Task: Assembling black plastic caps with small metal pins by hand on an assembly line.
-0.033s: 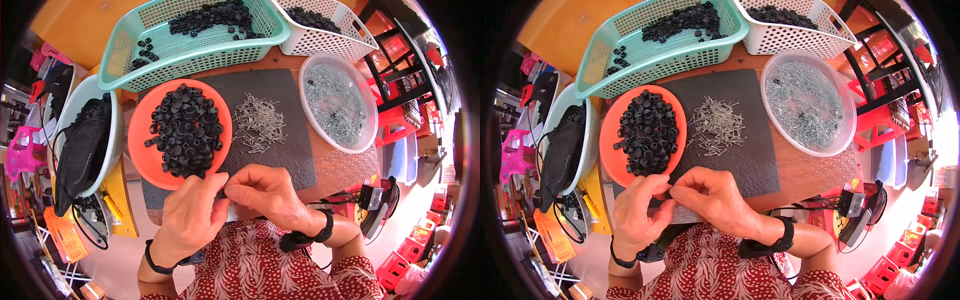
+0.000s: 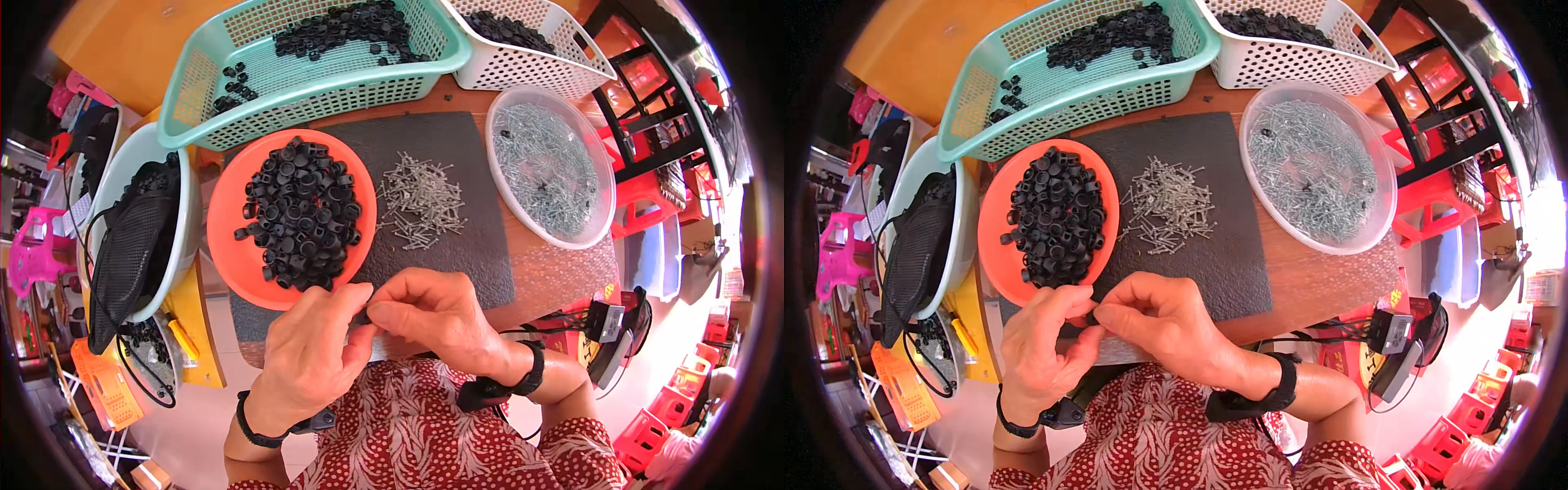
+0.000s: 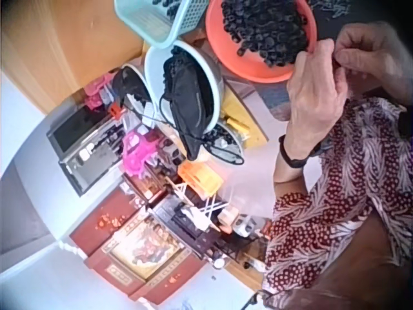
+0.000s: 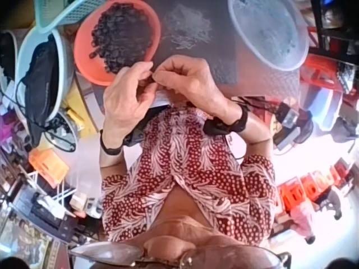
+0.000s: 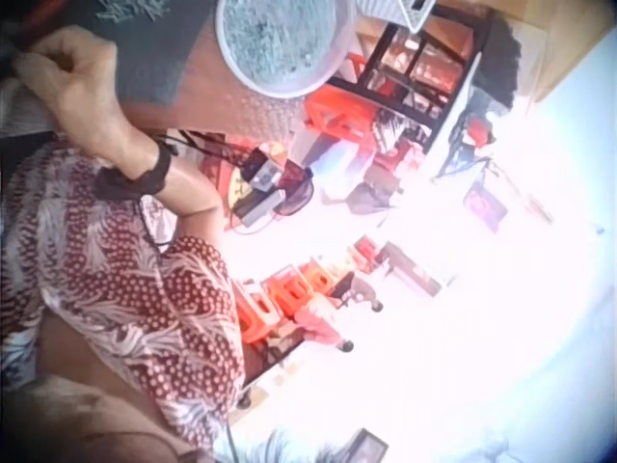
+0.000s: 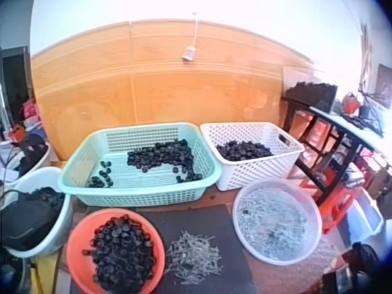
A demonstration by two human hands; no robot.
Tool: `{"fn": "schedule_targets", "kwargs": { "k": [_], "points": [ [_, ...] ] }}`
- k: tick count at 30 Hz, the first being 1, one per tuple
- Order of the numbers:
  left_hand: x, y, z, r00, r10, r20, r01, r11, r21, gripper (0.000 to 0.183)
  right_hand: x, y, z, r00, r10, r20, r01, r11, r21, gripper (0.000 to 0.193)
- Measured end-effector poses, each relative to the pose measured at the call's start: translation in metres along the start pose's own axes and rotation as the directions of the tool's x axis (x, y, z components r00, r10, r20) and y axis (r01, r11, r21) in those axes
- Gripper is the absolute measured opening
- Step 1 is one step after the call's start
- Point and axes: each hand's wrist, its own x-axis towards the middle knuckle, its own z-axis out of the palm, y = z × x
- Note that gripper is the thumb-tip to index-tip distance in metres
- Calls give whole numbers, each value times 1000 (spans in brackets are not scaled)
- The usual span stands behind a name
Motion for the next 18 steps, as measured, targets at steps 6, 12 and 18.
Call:
{"fn": "schedule_targets", "kwargs": {
  "k": [6, 12, 18],
  "points": [
    [-5, -3, 14, 994, -27, -103, 4, 975, -221, 35, -6, 3, -6, 989, 148, 6, -146, 963, 228, 20],
    [-17, 1, 30, 948, -299, -108, 192, 808, -558, 28, -11, 13, -7, 994, 111, 3, -104, 924, 367, 21],
    [-19, 1, 39, 921, -384, -67, 250, 714, -654, 26, -13, 15, -12, 994, 104, 26, -107, 933, 345, 22]
  ]
}}
